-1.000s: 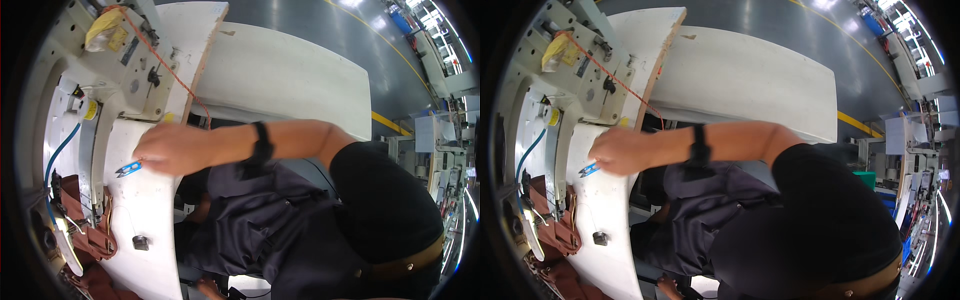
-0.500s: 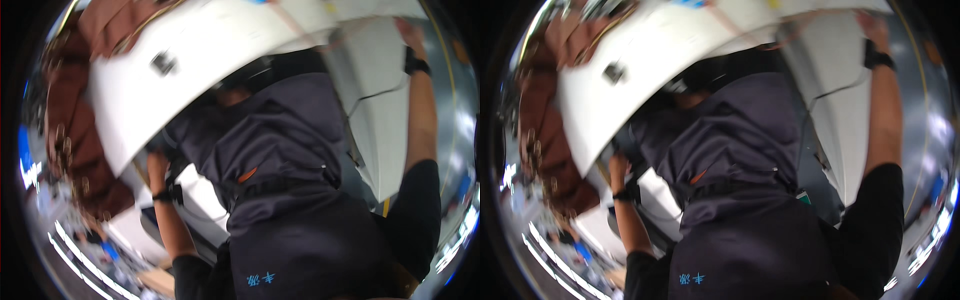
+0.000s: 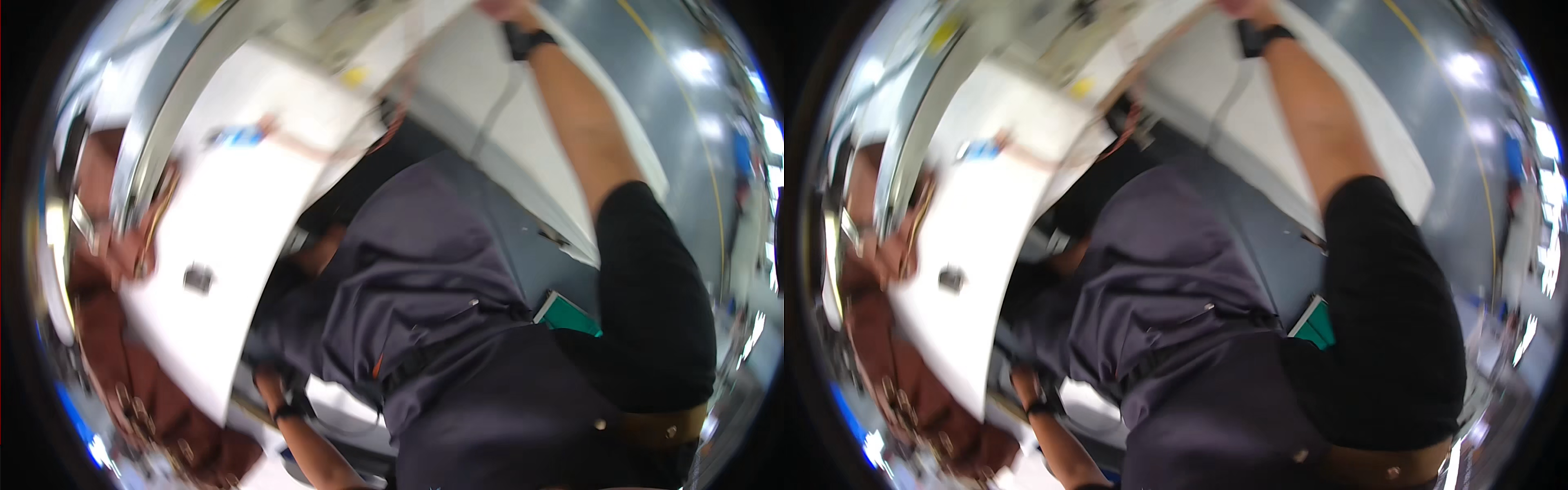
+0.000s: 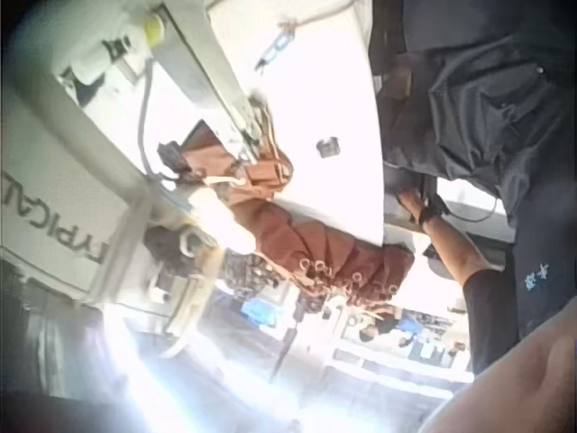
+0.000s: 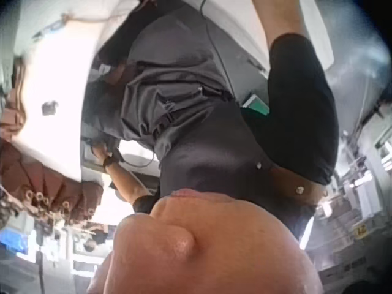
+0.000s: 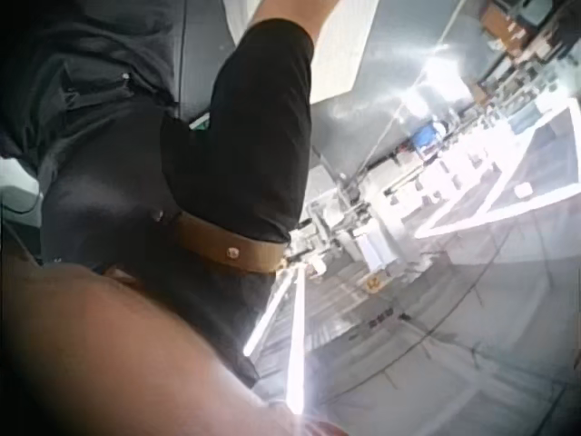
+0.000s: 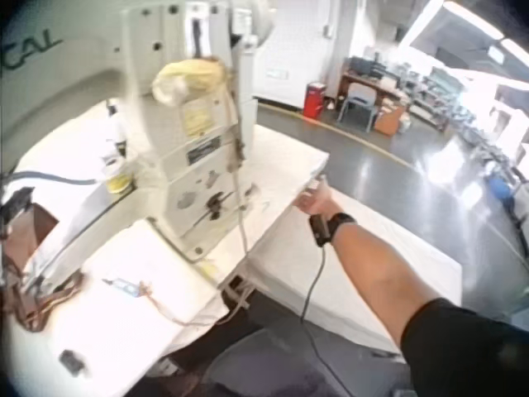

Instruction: Assembling and sewing leather bags using an industrial sewing machine.

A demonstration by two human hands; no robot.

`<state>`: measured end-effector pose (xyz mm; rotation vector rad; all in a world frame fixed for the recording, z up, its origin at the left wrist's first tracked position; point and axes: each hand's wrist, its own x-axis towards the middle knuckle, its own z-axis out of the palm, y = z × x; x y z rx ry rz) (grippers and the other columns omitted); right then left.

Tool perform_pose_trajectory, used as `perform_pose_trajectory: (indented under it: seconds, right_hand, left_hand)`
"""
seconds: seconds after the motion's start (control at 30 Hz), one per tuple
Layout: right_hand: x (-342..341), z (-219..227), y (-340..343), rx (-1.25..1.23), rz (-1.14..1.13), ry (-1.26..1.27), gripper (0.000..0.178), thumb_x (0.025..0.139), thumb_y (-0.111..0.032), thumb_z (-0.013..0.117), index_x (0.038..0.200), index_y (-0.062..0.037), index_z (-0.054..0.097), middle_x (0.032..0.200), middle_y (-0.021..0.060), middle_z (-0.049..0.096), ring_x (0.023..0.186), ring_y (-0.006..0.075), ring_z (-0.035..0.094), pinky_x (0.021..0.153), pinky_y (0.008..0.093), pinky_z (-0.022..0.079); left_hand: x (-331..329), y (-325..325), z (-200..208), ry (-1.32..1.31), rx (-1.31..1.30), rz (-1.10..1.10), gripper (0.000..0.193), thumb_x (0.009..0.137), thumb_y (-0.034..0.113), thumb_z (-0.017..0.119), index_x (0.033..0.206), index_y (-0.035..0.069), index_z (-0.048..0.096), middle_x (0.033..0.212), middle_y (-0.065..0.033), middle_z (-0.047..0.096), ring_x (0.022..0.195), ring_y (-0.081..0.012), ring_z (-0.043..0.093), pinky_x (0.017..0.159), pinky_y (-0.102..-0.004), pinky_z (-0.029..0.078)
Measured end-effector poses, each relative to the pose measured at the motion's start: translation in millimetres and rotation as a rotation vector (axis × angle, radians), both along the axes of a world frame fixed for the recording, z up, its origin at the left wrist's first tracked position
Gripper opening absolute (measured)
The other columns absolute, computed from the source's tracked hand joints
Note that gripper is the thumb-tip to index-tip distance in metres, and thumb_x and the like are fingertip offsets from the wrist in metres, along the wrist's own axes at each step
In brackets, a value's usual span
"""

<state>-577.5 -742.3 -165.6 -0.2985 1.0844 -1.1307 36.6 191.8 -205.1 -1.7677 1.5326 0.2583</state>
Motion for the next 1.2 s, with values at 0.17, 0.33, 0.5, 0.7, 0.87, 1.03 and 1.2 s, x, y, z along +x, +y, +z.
perform_pose_trajectory:
  seconds: [0.17,0.33,0.5,0.7,0.87,1.03,1.2]
  right_hand:
    - [-2,1,29,0.035,-0.192,-0.111,0.077,0.097,-0.065,0.048,0.138,-0.0001,0.054,0.128,0.0217,0.064,0.114,0.0313,0.064,0.093,0.0437,0.053]
    - [-2,9,48,-0.094,-0.143,0.024,0.100,0.089,-0.083,0.035,0.141,0.0013,0.042,0.128,0.0238,0.056,0.108,0.0361,0.056,0.098,0.0512,0.045]
    - [-12,19,57,-0.083,-0.083,0.079,0.094,0.093,-0.078,0.035,0.144,0.0012,0.037,0.130,0.0245,0.054,0.109,0.0373,0.056,0.100,0.0524,0.046]
    - [3,26,119,0.041,-0.207,0.220,0.053,0.102,-0.043,0.037,0.124,0.0018,0.056,0.098,0.0156,0.069,0.087,0.0311,0.069,0.081,0.0492,0.054]
    - [79,0,190,-0.337,0.227,0.600,0.041,0.096,-0.013,0.047,0.134,-0.0005,0.057,0.113,0.0143,0.068,0.089,0.0265,0.071,0.076,0.0393,0.056]
    - [118,7,207,-0.761,0.015,1.180,0.049,0.096,-0.016,0.049,0.142,-0.0010,0.051,0.121,0.0176,0.066,0.091,0.0297,0.071,0.081,0.0410,0.055]
    - [66,47,208,-0.500,0.383,1.106,0.040,0.092,-0.017,0.055,0.131,-0.0074,0.063,0.110,0.0186,0.071,0.093,0.0308,0.070,0.084,0.0409,0.055]
  left_hand:
    - [26,1,-18,-0.017,0.202,-0.343,0.018,0.081,0.029,0.072,0.076,0.012,0.071,0.076,-0.0050,0.071,0.074,-0.0220,0.070,0.063,-0.0391,0.054]
    - [6,-38,-23,0.304,-0.430,1.934,0.025,0.097,0.020,0.054,0.115,0.004,0.060,0.115,-0.0091,0.065,0.104,-0.0183,0.066,0.084,-0.0400,0.056]
    - [25,-42,-44,0.268,-0.537,1.835,0.028,0.095,0.013,0.054,0.122,0.004,0.053,0.113,-0.0115,0.061,0.090,-0.0266,0.063,0.067,-0.0405,0.055]
    - [44,-37,-52,0.413,-0.628,1.851,0.025,0.089,0.016,0.067,0.108,0.000,0.067,0.098,-0.0148,0.071,0.084,-0.0290,0.069,0.068,-0.0370,0.055]
    - [50,-46,-42,0.248,0.055,0.879,0.023,0.082,0.011,0.072,0.102,-0.001,0.068,0.095,-0.0159,0.072,0.082,-0.0296,0.069,0.067,-0.0381,0.055]
    - [48,-43,-41,0.123,0.336,0.350,0.018,0.080,0.006,0.072,0.096,0.000,0.067,0.090,-0.0155,0.070,0.077,-0.0290,0.067,0.063,-0.0396,0.053]
    - [25,-42,-42,0.454,-0.332,1.560,0.013,0.083,0.006,0.069,0.094,0.000,0.065,0.086,-0.0144,0.067,0.074,-0.0275,0.066,0.062,-0.0403,0.053]
